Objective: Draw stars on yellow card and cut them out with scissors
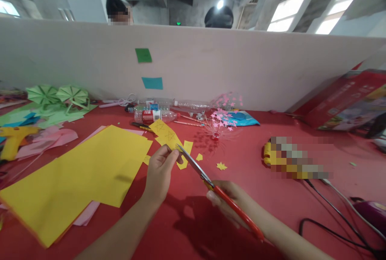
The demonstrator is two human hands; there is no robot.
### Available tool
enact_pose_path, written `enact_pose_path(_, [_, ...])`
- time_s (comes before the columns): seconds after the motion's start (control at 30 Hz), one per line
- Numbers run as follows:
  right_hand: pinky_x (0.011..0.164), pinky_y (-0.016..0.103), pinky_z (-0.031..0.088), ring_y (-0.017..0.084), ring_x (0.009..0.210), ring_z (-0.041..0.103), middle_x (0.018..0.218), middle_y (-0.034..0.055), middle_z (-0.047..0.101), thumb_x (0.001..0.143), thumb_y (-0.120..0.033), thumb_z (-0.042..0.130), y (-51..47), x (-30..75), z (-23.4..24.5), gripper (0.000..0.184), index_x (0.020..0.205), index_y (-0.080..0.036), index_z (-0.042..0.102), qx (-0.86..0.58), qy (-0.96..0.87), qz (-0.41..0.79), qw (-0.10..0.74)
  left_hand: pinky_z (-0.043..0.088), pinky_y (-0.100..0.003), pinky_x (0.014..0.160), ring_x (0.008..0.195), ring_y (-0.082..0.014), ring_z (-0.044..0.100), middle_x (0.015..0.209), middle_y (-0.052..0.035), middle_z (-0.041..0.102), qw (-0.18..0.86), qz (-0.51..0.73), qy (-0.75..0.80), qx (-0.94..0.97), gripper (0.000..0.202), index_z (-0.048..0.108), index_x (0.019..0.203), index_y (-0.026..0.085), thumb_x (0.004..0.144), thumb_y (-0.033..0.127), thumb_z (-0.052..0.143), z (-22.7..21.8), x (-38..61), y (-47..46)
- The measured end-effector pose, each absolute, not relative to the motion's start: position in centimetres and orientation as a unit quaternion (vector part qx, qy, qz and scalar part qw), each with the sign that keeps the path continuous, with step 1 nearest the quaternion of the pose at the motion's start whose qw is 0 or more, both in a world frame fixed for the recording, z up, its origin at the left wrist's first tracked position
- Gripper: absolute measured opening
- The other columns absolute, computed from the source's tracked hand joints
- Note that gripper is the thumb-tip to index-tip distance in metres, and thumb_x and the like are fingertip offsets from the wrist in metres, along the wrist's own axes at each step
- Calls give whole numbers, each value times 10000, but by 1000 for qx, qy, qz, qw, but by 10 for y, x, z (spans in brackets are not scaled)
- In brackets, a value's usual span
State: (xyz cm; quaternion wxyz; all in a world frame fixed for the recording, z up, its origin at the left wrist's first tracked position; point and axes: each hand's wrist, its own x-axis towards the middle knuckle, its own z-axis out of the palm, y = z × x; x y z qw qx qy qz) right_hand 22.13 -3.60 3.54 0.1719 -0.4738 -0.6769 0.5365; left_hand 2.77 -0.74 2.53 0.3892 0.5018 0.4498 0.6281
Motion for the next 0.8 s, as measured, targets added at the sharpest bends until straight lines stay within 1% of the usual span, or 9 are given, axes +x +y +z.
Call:
enact_pose_path(0.27, [397,200,202,51,403,305,476,-77,338,803,-677,474,-31,223,33,527,612,-209,324,-466,-704,510,161,403,-270,713,671,-146,532,626,5,564,396,635,440,497,284,595,592,184,850,293,544,26,24,-5])
enact_pose_path(0.43, [383,194,222,52,378,303,448,-89,336,769,-753,439,-33,224,28,562,655,-207,370,-451,-682,550,168,427,-280,713,675,-161,574,622,-10,617,416,642,436,474,250,638,585,176,809,279,599,22,25,-5])
enact_pose_path(0.57, [381,195,242,56,356,317,411,-86,361,763,-773,421,-37,223,26,579,672,-201,401,-431,-678,568,177,447,-272,692,656,-157,586,609,-13,640,429,650,424,462,235,671,595,169,794,278,610,22,28,-6])
enact_pose_path(0.8, [379,201,249,51,336,317,399,-81,366,690,-859,364,-42,216,29,659,655,-202,398,-450,-660,575,178,456,-253,681,650,-147,603,611,-6,659,431,646,445,445,256,650,543,172,769,290,629,24,33,-9])
